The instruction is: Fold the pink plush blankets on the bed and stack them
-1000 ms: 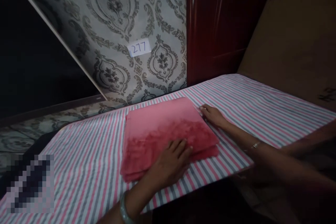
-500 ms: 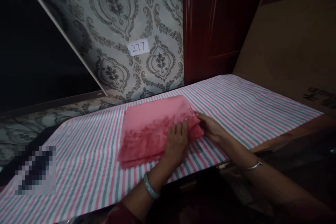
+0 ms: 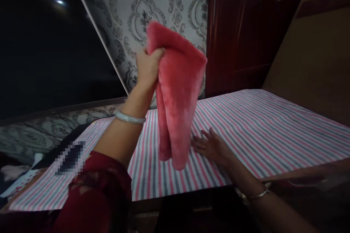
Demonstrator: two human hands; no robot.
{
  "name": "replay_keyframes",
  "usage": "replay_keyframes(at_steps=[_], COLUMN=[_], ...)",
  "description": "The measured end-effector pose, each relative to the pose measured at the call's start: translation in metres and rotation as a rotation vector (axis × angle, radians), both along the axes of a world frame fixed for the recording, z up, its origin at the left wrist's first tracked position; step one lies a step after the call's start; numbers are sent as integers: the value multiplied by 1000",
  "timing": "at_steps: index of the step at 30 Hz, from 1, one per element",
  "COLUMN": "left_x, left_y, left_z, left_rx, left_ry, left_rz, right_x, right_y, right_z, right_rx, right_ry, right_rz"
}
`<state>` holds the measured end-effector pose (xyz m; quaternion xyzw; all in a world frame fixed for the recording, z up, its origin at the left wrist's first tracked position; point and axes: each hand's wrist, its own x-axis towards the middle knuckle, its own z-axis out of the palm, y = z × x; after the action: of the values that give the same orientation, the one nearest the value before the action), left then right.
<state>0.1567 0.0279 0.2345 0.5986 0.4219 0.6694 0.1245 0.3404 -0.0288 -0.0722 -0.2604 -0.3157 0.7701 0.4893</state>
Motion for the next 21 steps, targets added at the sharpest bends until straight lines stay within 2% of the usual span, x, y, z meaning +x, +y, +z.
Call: replay_keyframes(at_steps=[2,3,5,6,8,11,13,14,15,17,19,21], left_x=[-15,-23,-40,-48,-64,-85,-98,-106,-113,-128,-144,-160], left_y=[3,5,8,7,-2,-33,-57,-67,-73,-75,-65,-48], left_z=[9,4,-24,-46,-101,-188,-231,-244,-253,-260,-257,-253], left_rx=[14,12,-31,-81,-229,-504,-744,-807,-827,-790,-740,-775], left_ry=[-215,-302,-436,-492,-606,-815,-924,-955,-972,-979,-975,-948], left_rz=[-17,-21,-11,7,51,19,22,-28,-67,-129,-121,-96], right_x=[-2,-2,3,6,15,29,34,35,34,31,24,16], right_y=[-2,-4,-10,-14,-23,-33,-37,-38,-38,-38,-36,-36], right_z=[19,29,44,48,45,22,4,-2,-7,-10,-7,-2], right_rx=[127,181,234,230,189,44,-97,-159,-207,-252,-254,-212], right_ry=[-1,1,12,18,31,75,108,114,110,80,46,38], right_rz=[-56,-100,-193,-227,-273,-239,-164,-132,-112,-122,-176,-240])
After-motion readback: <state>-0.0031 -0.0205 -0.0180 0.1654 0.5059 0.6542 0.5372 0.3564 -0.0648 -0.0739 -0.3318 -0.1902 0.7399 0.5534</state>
